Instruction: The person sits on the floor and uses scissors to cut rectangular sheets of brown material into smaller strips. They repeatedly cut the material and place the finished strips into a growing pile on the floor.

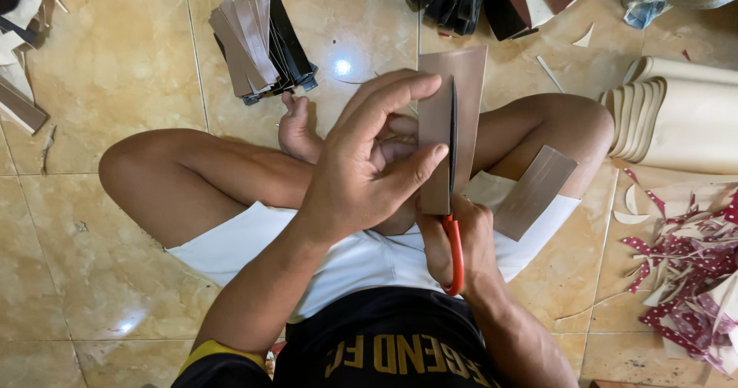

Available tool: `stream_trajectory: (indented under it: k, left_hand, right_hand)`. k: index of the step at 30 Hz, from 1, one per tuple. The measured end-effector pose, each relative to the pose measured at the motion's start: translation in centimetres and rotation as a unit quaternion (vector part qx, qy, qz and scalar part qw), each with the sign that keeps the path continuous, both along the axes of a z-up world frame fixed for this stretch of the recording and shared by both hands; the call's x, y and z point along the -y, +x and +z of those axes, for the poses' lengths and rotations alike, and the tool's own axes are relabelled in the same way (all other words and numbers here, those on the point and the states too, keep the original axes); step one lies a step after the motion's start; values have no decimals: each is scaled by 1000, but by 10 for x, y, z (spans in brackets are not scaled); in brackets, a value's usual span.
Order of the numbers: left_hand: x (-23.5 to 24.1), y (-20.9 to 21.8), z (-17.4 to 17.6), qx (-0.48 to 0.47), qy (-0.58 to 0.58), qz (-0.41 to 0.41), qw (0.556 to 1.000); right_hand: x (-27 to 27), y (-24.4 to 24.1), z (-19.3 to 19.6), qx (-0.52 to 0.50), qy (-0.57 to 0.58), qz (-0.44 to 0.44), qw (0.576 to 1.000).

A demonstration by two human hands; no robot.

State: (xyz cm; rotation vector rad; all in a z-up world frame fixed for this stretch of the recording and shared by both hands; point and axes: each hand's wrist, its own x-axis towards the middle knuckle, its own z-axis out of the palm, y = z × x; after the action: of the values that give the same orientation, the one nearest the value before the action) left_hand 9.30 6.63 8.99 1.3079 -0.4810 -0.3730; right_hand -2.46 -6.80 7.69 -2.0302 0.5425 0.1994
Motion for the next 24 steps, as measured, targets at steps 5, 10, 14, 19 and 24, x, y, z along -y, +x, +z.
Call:
stream_trajectory:
  k: [5,10,14,19,24]
  left_hand:
    - [-2,7,0,17,25,13,999]
    - [1,-1,2,28,44,13,999]
    - [0,2,4,-7,-39,-3,999]
    - [-12,20,-12,-224,-32,-170,959]
    - [-35,21,-45,-262,-23,-168,950]
  right_hand:
    - [-4,-3,-3,0,-9,8,1000]
    - [1,-1,-8,34,-21,16,999]
    - [3,-1,-10,78,-7,50,996]
    - [-6,-7,-20,51,28,50,997]
    - [-6,-18,-29,-53,235,6,971]
